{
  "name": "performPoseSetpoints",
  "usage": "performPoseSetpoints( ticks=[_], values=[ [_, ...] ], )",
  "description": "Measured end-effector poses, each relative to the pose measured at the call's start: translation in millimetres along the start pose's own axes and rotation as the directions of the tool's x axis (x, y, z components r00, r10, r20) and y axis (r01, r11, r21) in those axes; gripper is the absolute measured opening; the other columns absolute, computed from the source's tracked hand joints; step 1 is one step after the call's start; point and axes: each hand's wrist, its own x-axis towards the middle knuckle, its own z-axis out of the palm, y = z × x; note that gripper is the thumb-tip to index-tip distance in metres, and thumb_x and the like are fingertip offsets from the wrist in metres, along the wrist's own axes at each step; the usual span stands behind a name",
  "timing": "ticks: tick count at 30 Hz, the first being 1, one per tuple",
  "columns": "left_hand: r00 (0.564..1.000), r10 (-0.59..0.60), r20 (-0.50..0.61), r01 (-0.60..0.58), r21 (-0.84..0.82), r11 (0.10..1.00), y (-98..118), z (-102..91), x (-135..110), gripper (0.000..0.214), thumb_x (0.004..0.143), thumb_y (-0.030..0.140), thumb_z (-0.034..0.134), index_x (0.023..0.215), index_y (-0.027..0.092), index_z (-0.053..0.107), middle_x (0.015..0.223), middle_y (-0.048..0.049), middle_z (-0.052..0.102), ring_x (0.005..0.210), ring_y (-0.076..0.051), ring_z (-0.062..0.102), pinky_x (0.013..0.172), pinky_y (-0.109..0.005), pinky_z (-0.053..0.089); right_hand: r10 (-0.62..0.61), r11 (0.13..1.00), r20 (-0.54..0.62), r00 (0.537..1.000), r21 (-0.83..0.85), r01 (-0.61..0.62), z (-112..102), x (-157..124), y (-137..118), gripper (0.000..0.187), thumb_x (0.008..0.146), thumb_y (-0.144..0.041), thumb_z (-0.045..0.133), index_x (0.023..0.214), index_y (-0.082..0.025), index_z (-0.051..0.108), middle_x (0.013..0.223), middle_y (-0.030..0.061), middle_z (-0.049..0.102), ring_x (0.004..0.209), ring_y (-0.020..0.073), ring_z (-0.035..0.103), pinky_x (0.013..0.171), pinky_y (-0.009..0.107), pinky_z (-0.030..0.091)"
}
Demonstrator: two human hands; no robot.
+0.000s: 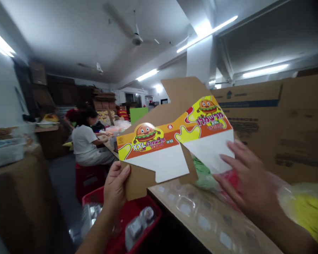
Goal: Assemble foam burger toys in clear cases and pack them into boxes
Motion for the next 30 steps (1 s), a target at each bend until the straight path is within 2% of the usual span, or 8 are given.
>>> performPoseSetpoints(
  ticks=[5, 9, 13, 16, 21, 24, 28, 30],
  values=[
    [0.987, 0.11, -0.117, -0.087, 0.191, 0.978, 24.0, -35.4, -5.9, 0.028, 0.061, 0.026, 0.071, 0.081, 0.019, 0.053, 0.072, 0.0033, 0.065, 0.056, -0.01, 0.059, 0.051, -0.018, 0.048, -0.211, 0.973, 0.087, 0.974, 0.112, 0.201, 73.0, 71.4, -24.5, 0.05, 0.082, -0.036, 0.05, 0.125, -0.016, 0.035, 0.135, 0.0134, 0.031, 0.126, 0.0296, 0.023, 0.1, 0.047, 0.026],
    [0.956, 0.25, -0.151, -0.19, 0.328, 0.925, 47.6, -54.3, -14.5, 0.025, 0.062, 0.025, 0.07, 0.079, 0.019, 0.054, 0.075, 0.0022, 0.065, 0.063, -0.011, 0.059, 0.056, -0.018, 0.048, -0.164, 0.965, 0.074, 0.984, 0.219, 0.145, 101.3, 110.0, -47.8, 0.056, 0.078, -0.055, 0.049, 0.119, -0.018, 0.041, 0.112, 0.0123, 0.047, 0.105, 0.0283, 0.04, 0.089, 0.044, 0.031],
    [0.902, 0.393, -0.178, -0.287, 0.433, 0.855, 70.6, -69.8, -17.6, 0.023, 0.06, 0.026, 0.071, 0.075, 0.018, 0.056, 0.073, 0.0013, 0.064, 0.063, -0.011, 0.057, 0.056, -0.018, 0.047, -0.219, 0.941, 0.07, 0.973, 0.28, 0.192, 118.9, 143.9, -74.8, 0.046, 0.074, -0.062, 0.048, 0.089, -0.019, 0.053, 0.097, 0.0091, 0.05, 0.093, 0.026, 0.042, 0.081, 0.04, 0.029],
    [0.902, 0.393, -0.178, -0.265, 0.491, 0.83, 82.9, -88.0, -16.7, 0.023, 0.061, 0.026, 0.07, 0.078, 0.018, 0.057, 0.075, 0.0005, 0.063, 0.065, -0.011, 0.056, 0.058, -0.019, 0.045, -0.265, 0.889, 0.148, 0.953, 0.42, 0.182, 137.7, 158.9, -94.4, 0.043, 0.073, -0.062, 0.05, 0.074, -0.019, 0.046, 0.085, 0.0062, 0.052, 0.082, 0.0221, 0.043, 0.075, 0.036, 0.029],
    [0.901, 0.37, -0.228, -0.173, 0.591, 0.788, 97.6, -125.9, -10.4, 0.026, 0.064, 0.031, 0.068, 0.082, 0.018, 0.054, 0.077, -0.0005, 0.062, 0.067, -0.012, 0.056, 0.059, -0.019, 0.044, -0.328, 0.746, 0.338, 0.882, 0.665, 0.022, 169.8, 162.6, -128.2, 0.035, 0.074, -0.055, 0.055, 0.076, -0.021, 0.045, 0.059, -0.0027, 0.051, 0.064, 0.0168, 0.044, 0.067, 0.03, 0.031],
    [0.87, 0.464, -0.167, -0.142, 0.816, 0.561, 103.7, -143.5, -7.2, 0.032, 0.067, 0.036, 0.064, 0.09, 0.017, 0.053, 0.094, -0.0062, 0.061, 0.085, -0.018, 0.057, 0.072, -0.027, 0.046, -0.319, 0.656, 0.231, 0.919, 0.753, 0.039, 176.5, 165.2, -151.4, 0.026, 0.081, -0.045, 0.051, 0.071, -0.021, 0.05, 0.064, -0.0031, 0.055, 0.062, 0.0141, 0.045, 0.07, 0.031, 0.03],
    [0.636, 0.761, 0.127, -0.07, 0.992, -0.106, 100.7, -156.2, -18.6, 0.045, 0.068, 0.035, 0.064, 0.106, 0.017, 0.049, 0.129, -0.0146, 0.038, 0.123, -0.031, 0.03, 0.1, -0.05, 0.024, -0.13, 0.513, 0.087, 0.988, 0.858, -0.008, 177.3, 175.3, -181.7, 0.026, 0.081, -0.041, 0.052, 0.066, -0.021, 0.051, 0.062, -0.0022, 0.054, 0.063, 0.0139, 0.045, 0.067, 0.03, 0.032],
    [0.551, 0.815, 0.179, -0.007, 0.978, -0.209, 95.6, -158.8, -30.9, 0.045, 0.068, 0.034, 0.064, 0.109, 0.02, 0.05, 0.133, -0.0145, 0.031, 0.128, -0.035, 0.018, 0.101, -0.055, 0.017, -0.034, 0.334, 0.101, 0.994, 0.939, -0.084, 179.6, 179.7, -195.9, 0.026, 0.079, -0.043, 0.054, 0.066, -0.021, 0.052, 0.061, -0.0026, 0.052, 0.06, 0.0131, 0.045, 0.062, 0.028, 0.034]
  ],
)
